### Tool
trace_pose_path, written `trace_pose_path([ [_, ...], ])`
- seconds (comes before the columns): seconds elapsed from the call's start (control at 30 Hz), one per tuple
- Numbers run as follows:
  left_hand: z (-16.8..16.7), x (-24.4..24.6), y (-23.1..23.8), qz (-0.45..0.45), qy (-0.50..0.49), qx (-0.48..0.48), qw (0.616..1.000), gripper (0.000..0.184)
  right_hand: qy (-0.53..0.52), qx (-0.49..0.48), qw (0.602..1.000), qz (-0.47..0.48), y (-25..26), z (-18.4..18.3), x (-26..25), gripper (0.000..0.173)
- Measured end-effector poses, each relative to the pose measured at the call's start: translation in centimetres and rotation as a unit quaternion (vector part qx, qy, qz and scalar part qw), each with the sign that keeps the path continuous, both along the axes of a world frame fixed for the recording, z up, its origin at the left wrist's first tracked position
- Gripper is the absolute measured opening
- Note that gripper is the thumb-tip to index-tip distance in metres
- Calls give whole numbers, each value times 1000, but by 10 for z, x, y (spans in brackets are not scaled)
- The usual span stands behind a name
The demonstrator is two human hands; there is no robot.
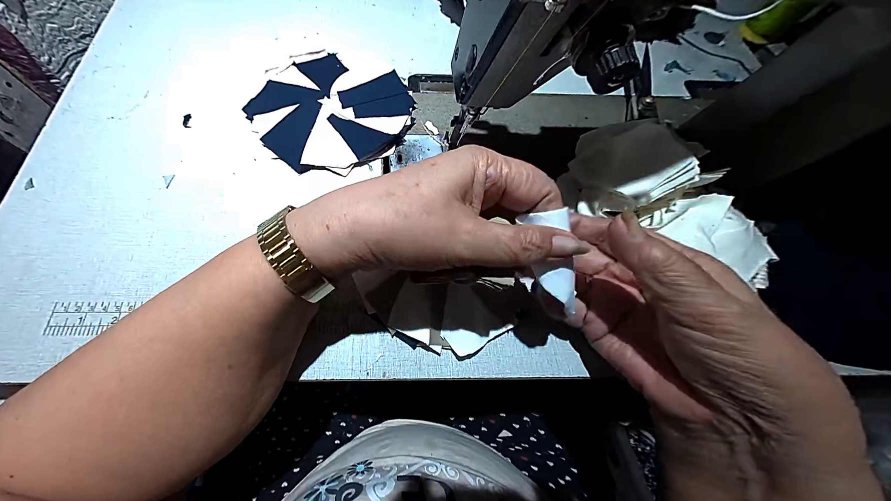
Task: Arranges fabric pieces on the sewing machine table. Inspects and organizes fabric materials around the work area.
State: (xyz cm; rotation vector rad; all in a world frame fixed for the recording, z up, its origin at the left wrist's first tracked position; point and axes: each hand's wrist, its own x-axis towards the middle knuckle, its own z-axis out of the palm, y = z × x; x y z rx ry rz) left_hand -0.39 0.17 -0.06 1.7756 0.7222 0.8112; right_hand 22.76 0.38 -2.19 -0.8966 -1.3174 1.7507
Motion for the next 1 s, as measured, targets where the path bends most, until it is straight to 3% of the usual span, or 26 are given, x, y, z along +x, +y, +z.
trace_pose_path([
  [0.1,2,0,-1,-39,-21,35,998,8,1,-12,997,80,-3,0,4,41],
  [0.2,1,1,-2,-75,-29,37,996,8,42,-19,990,133,-5,0,4,33],
  [0.3,3,-1,-2,-74,-14,50,996,11,95,9,990,105,-5,1,4,12],
  [0.43,6,-7,1,-3,-17,52,999,15,123,81,989,7,-2,6,4,15],
  [0.6,8,-11,2,63,1,38,997,23,20,195,979,-62,-2,7,1,18],
  [0.77,4,-16,7,86,189,59,976,30,-127,260,950,-116,-1,-16,-1,25],
  [1.0,-1,-13,9,118,289,65,948,33,-264,273,915,-133,-7,-22,-15,23],
])
